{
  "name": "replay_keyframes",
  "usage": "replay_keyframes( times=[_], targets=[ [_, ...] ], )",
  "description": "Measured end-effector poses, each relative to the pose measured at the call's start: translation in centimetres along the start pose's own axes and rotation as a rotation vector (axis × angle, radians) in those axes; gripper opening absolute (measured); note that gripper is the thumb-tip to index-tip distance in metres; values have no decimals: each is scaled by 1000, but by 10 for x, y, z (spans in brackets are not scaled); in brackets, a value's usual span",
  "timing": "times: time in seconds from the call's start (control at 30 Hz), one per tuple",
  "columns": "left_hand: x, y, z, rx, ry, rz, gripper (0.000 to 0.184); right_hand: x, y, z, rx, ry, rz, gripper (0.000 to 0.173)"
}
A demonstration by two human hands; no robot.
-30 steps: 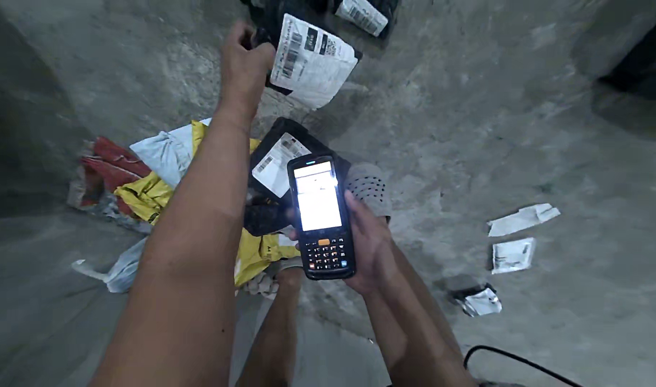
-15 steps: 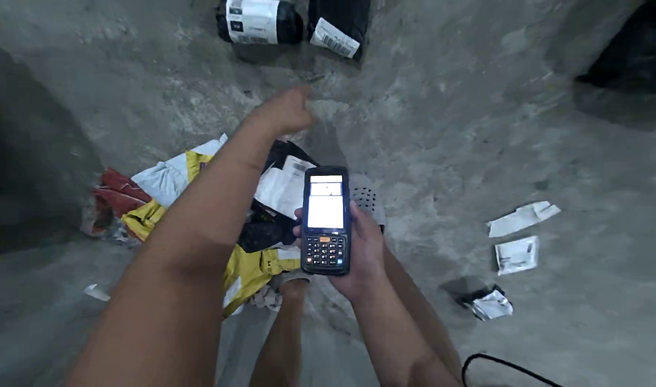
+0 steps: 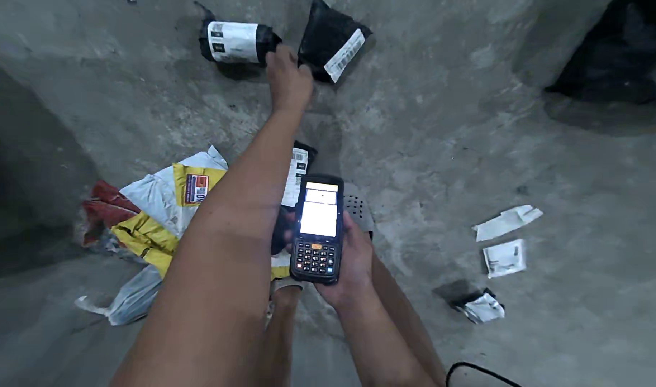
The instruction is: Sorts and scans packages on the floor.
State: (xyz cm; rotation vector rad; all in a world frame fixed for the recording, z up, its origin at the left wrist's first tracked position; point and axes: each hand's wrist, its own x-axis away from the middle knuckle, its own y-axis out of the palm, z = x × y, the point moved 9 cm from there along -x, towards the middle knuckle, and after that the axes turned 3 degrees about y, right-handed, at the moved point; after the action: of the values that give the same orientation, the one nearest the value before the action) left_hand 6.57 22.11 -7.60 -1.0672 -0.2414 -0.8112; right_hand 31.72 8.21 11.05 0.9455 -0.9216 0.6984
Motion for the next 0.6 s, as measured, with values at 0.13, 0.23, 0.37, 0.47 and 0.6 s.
replay_keyframes(
  times=[0.13,0.23,0.37,0.47,0.6],
  targets=[
    [-21,27,15,-5,-59,-34,79,3,-14,-12,49,-76,157,63],
    [-29,39,-3,280,-234,-46,55,4,-12,-18,24,-91,147,62],
    [-7,28,-8,833,-312,-203,33,1,-4,-9,-39,32,-37,72],
    [11,0,-12,995,-368,-362,31,-2,5,3,-35,69,-144,69],
    [31,-46,-14,932,-389,-361,23,-1,17,15,22,83,-242,65]
  ],
)
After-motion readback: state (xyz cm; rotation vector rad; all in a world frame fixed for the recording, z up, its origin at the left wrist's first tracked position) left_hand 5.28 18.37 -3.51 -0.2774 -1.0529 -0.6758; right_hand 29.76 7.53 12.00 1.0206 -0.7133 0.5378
